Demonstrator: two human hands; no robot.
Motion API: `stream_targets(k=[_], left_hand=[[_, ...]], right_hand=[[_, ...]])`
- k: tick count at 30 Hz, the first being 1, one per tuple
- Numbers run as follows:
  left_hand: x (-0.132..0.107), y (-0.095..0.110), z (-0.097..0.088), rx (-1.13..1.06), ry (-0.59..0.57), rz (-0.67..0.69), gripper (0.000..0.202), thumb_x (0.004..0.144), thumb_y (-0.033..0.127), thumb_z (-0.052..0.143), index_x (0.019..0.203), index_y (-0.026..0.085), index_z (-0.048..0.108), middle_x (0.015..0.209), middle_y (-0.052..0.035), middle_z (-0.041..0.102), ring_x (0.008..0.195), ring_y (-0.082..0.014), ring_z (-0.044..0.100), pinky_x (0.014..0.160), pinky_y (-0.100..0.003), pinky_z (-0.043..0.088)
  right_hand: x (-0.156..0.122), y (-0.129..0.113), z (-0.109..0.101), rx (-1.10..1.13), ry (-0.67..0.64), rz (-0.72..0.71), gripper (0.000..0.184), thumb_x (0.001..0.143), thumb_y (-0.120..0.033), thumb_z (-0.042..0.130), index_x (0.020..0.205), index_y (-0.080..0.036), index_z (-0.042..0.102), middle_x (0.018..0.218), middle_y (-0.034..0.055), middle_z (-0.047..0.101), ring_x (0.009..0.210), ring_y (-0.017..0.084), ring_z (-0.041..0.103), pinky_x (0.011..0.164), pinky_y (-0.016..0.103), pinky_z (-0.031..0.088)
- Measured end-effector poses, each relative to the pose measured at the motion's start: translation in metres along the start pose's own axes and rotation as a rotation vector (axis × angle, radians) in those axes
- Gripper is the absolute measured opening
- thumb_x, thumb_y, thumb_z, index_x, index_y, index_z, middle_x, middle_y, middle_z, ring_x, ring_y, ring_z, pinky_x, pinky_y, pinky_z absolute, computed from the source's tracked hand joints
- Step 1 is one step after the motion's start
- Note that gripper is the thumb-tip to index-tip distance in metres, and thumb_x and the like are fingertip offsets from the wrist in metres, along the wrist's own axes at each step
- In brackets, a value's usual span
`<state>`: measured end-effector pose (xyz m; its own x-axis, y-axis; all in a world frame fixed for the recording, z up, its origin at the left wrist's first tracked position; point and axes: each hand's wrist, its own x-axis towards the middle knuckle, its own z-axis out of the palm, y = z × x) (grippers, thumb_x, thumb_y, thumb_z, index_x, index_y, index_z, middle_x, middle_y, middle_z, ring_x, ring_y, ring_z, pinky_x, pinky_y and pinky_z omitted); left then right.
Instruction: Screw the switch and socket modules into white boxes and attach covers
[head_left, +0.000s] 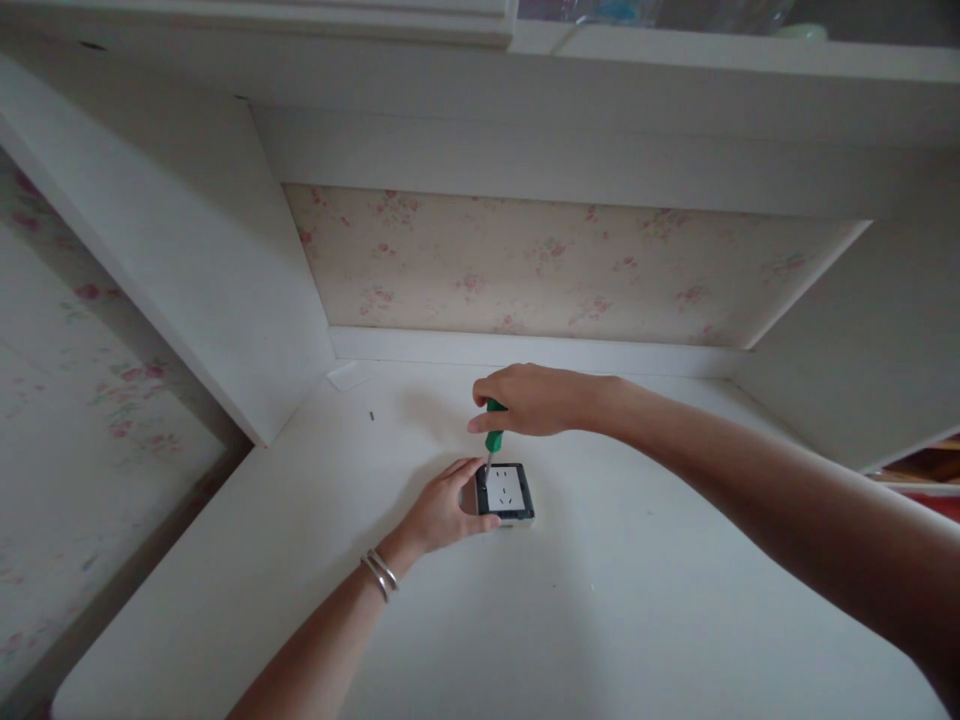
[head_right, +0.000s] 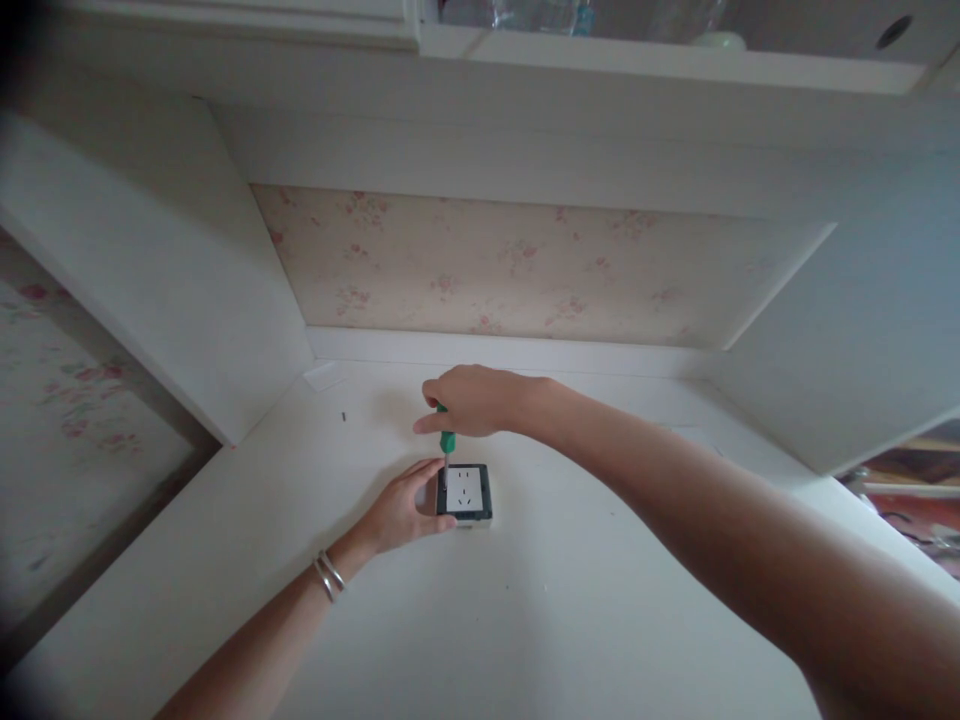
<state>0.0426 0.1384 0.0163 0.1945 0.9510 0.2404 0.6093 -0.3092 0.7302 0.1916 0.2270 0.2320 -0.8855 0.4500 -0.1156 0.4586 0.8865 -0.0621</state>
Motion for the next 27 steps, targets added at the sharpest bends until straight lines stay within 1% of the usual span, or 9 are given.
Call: stream_targets(k=[3,6,8,13,15,18,22,25,27], left_hand=[[0.000,-0.001,0.001,0.013,0.006,0.008,0.082,0.064,0.042,0.077,0.134,0.019,0.042,0.136,-0.0071,0.047,0.124,-0.0255,0.045,0.109,-0.036,0.034],[-0.001,-0.001,0.001,0.029,0.012,0.031,0.081,0.064,0.039,0.077,0.134,0.020,0.042,0.135,-0.0060,0.048,0.123,-0.0241,0.046,0.108,-0.035,0.035],[-0.001,-0.001,0.001,0.041,0.018,0.039,0.080,0.064,0.039,0.077,0.134,0.019,0.042,0.135,-0.0060,0.048,0.123,-0.0240,0.046,0.108,-0.035,0.036],[-0.001,-0.001,0.001,0.058,0.026,0.045,0.081,0.064,0.040,0.076,0.134,0.018,0.042,0.136,-0.0069,0.047,0.123,-0.0245,0.046,0.108,-0.036,0.036],[-0.001,-0.001,0.001,0.058,0.030,0.052,0.081,0.064,0.039,0.076,0.134,0.018,0.041,0.135,-0.0068,0.048,0.122,-0.0241,0.046,0.107,-0.035,0.036],[0.000,-0.001,0.001,0.069,0.034,0.052,0.081,0.064,0.038,0.076,0.134,0.017,0.042,0.135,-0.0072,0.048,0.122,-0.0242,0.046,0.108,-0.035,0.036],[-0.001,0.000,0.000,0.070,0.023,0.029,0.080,0.065,0.041,0.075,0.134,0.017,0.043,0.135,-0.0076,0.047,0.123,-0.0250,0.045,0.108,-0.036,0.036],[-0.001,0.001,0.000,0.053,0.018,0.018,0.081,0.064,0.041,0.076,0.134,0.019,0.043,0.136,-0.0073,0.047,0.123,-0.0255,0.045,0.108,-0.037,0.036],[-0.001,0.001,0.000,0.041,0.017,0.025,0.080,0.064,0.039,0.076,0.134,0.020,0.043,0.136,-0.0072,0.047,0.123,-0.0260,0.045,0.108,-0.038,0.036]], right_hand=[[-0.003,0.000,-0.001,0.128,-0.069,-0.026,0.039,0.084,-0.041,0.052,0.115,-0.017,0.052,0.108,0.0124,0.065,0.080,0.018,0.060,0.063,0.025,0.041],[-0.005,-0.002,-0.002,0.051,-0.122,0.071,0.033,0.085,-0.044,0.048,0.102,-0.017,0.056,0.090,0.0119,0.068,0.072,0.020,0.060,0.056,0.026,0.038],[-0.005,-0.003,-0.001,-0.012,-0.083,0.088,0.040,0.087,-0.052,0.042,0.095,-0.017,0.058,0.086,0.0130,0.067,0.074,0.023,0.060,0.057,0.028,0.037],[-0.004,-0.004,0.003,0.130,-0.027,-0.071,0.038,0.084,-0.042,0.051,0.112,-0.018,0.051,0.110,0.0114,0.063,0.083,0.020,0.060,0.063,0.026,0.040],[-0.002,-0.004,0.005,0.064,-0.041,-0.041,0.030,0.085,-0.041,0.048,0.102,-0.018,0.056,0.097,0.0105,0.067,0.078,0.020,0.061,0.061,0.026,0.039],[0.001,-0.002,0.005,-0.037,-0.004,0.027,0.039,0.091,-0.048,0.037,0.088,-0.017,0.061,0.085,0.0118,0.068,0.078,0.023,0.061,0.063,0.028,0.039],[-0.001,0.003,0.002,0.122,-0.053,-0.040,0.036,0.084,-0.046,0.051,0.106,-0.018,0.057,0.105,0.0116,0.066,0.084,0.020,0.062,0.065,0.025,0.041],[-0.004,0.006,0.000,0.187,-0.193,-0.004,0.033,0.081,-0.042,0.055,0.105,-0.019,0.056,0.087,0.0061,0.070,0.067,0.017,0.062,0.058,0.024,0.040],[-0.005,0.006,0.002,0.103,-0.153,0.064,0.032,0.086,-0.047,0.047,0.095,-0.019,0.059,0.076,0.0059,0.069,0.064,0.018,0.061,0.059,0.026,0.039]])
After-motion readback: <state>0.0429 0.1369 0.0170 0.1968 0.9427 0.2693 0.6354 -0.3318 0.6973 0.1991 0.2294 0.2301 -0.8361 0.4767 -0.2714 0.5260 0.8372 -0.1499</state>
